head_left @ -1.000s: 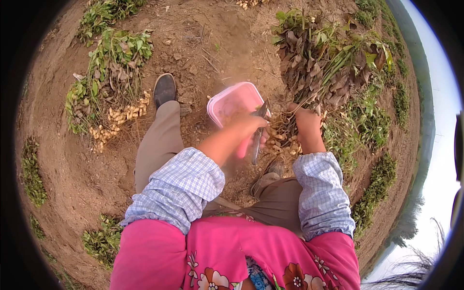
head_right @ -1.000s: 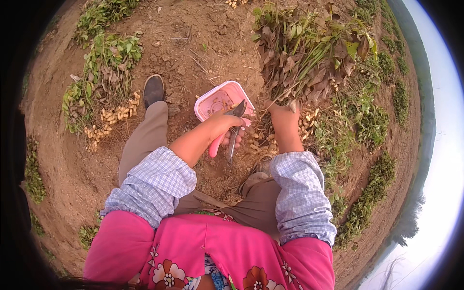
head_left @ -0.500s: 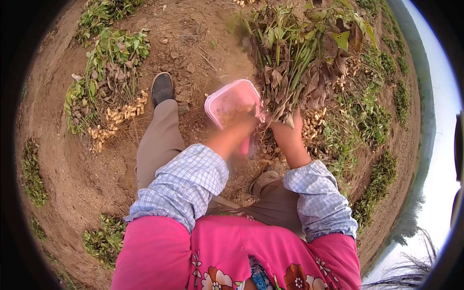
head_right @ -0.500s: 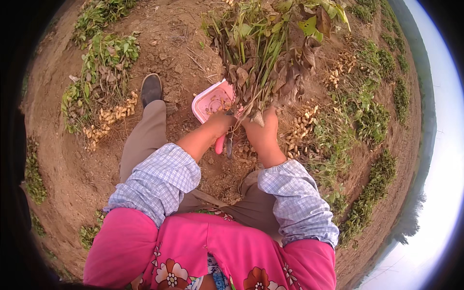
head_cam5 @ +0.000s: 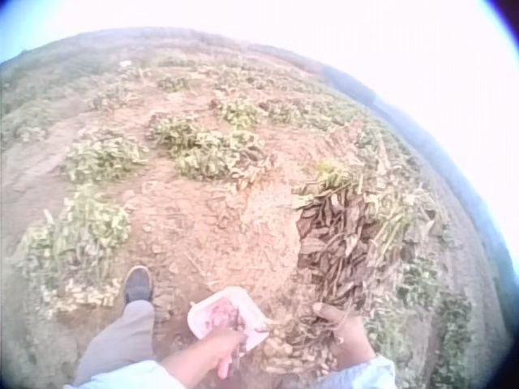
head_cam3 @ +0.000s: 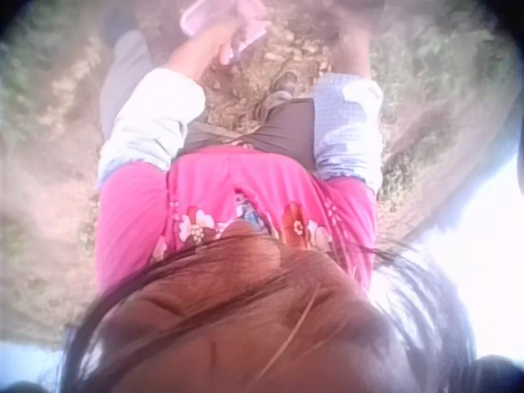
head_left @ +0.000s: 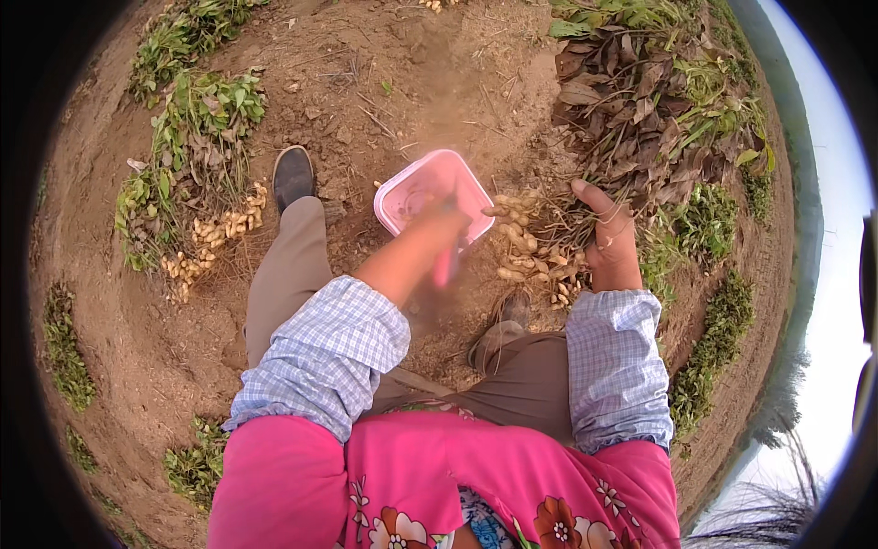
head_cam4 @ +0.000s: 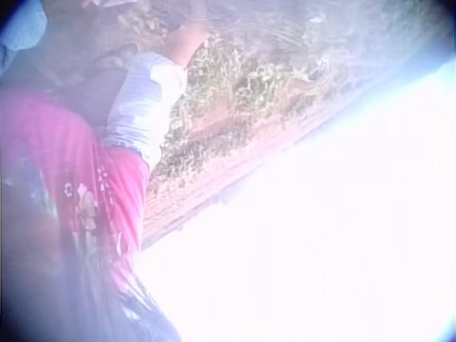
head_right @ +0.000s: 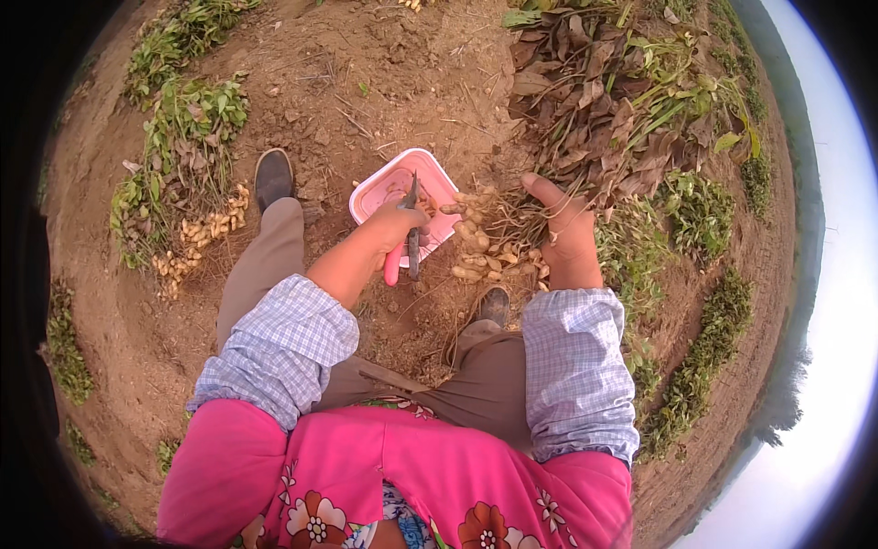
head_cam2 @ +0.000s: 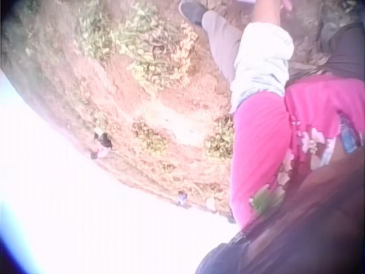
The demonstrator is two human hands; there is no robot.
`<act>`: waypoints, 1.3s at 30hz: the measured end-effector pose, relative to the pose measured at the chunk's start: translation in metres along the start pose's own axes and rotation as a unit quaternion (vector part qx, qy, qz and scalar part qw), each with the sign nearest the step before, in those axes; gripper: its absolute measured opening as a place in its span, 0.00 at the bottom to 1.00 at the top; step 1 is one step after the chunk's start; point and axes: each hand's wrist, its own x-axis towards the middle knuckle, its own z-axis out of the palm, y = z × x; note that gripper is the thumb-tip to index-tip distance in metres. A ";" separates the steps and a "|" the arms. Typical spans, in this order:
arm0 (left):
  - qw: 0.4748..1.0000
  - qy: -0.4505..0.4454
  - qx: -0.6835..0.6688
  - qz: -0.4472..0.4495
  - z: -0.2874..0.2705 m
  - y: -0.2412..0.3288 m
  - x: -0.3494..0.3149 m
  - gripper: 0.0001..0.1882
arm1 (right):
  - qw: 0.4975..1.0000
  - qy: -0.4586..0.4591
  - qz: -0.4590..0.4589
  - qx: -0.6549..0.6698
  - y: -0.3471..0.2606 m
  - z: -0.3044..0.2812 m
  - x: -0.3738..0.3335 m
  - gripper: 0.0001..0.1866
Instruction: The person uses shears to cut peanut pods from uprooted peanut plants and places them into a pink plastic container. The person repeatedly picks up plant bundles, snips off the pods, and drops them into the container while standing in a field.
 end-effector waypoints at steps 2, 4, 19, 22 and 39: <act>1.000 -0.027 -0.008 0.003 0.000 0.009 -0.006 0.14 | 0.999 -0.012 -0.006 0.041 0.006 -0.023 0.017 0.21; 0.998 -0.058 0.011 0.008 -0.004 0.019 -0.011 0.14 | 0.999 0.005 -0.001 0.044 0.007 -0.026 0.022 0.18; 0.941 -0.323 0.097 0.027 -0.006 0.072 -0.093 0.18 | 0.997 -0.017 0.008 0.081 -0.004 -0.011 0.014 0.13; 0.937 -0.340 0.080 0.018 -0.003 0.066 -0.089 0.17 | 0.997 -0.036 0.000 0.073 -0.003 -0.007 0.009 0.12; 0.948 -0.312 0.049 -0.052 -0.007 0.073 -0.085 0.19 | 0.994 -0.081 0.012 -0.072 -0.004 0.009 -0.016 0.17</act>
